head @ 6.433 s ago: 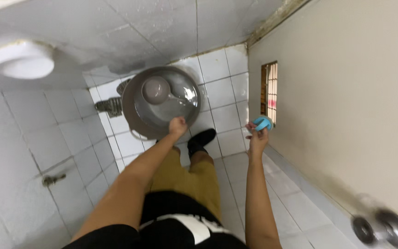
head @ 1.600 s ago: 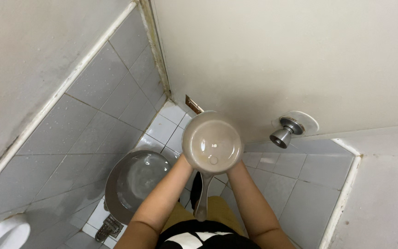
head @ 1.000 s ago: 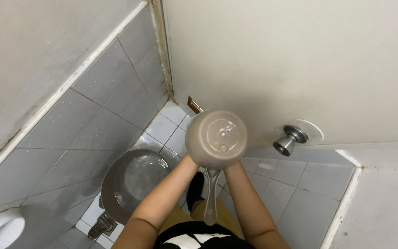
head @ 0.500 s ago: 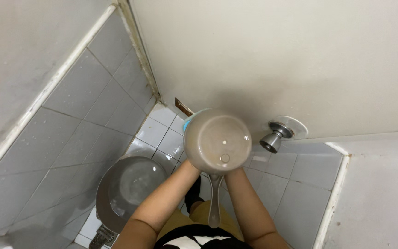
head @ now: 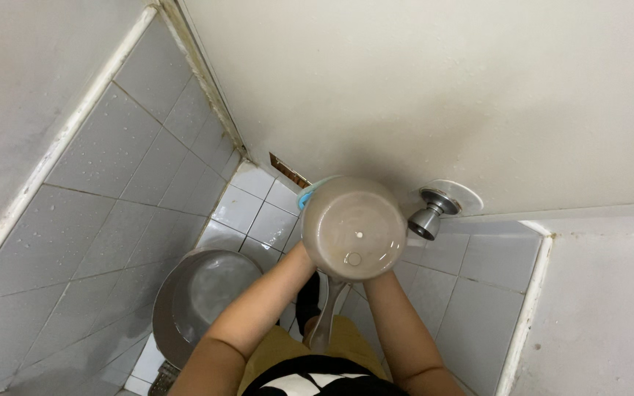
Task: The person scrubs a white wall and door frame in a tiled room using a blue scrubbing brush. They repeatedly dip the brush into a metal basin filled with water and pour water from a plastic jug onto the wall to aid cleaning. The person scrubs the wall around a door handle and along the corner where the wall meets the tiled section.
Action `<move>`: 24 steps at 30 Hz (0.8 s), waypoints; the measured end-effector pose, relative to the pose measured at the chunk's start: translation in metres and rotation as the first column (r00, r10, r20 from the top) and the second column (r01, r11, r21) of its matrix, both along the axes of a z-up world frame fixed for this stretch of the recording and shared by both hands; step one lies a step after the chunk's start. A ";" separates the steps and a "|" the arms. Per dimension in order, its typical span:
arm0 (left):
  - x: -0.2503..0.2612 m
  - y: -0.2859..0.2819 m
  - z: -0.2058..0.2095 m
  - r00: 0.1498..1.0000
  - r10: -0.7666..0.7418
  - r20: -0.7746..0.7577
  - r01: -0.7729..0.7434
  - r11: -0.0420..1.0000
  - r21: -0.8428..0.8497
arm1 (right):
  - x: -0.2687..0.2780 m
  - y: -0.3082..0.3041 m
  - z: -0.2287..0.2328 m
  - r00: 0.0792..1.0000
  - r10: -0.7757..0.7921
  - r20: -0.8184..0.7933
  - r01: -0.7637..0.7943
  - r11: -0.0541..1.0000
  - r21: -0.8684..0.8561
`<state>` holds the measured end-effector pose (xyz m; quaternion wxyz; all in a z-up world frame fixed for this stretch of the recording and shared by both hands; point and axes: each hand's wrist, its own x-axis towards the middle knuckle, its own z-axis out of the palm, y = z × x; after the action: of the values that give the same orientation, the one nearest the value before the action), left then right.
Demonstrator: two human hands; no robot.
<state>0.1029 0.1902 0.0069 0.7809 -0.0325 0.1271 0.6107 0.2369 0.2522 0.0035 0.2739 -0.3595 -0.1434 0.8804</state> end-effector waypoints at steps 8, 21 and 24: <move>-0.004 -0.007 -0.002 1.000 0.013 0.009 -0.013 1.000 -0.010 | -0.010 -0.005 -0.004 0.999 0.036 0.010 -0.036 0.999 -0.007; 0.003 -0.031 0.001 0.999 0.039 0.038 -0.038 0.999 -0.016 | -0.012 -0.038 -0.013 0.992 0.126 0.015 -0.125 0.990 -0.061; 0.001 -0.038 0.001 0.998 0.048 0.031 -0.047 0.999 -0.018 | -0.014 -0.044 -0.013 0.990 0.140 0.020 -0.138 0.988 -0.064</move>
<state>0.1044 0.1525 0.0082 0.7678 -0.0519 0.1193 0.6273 0.2230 0.2086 -0.0097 0.1987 -0.3678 -0.1438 0.8970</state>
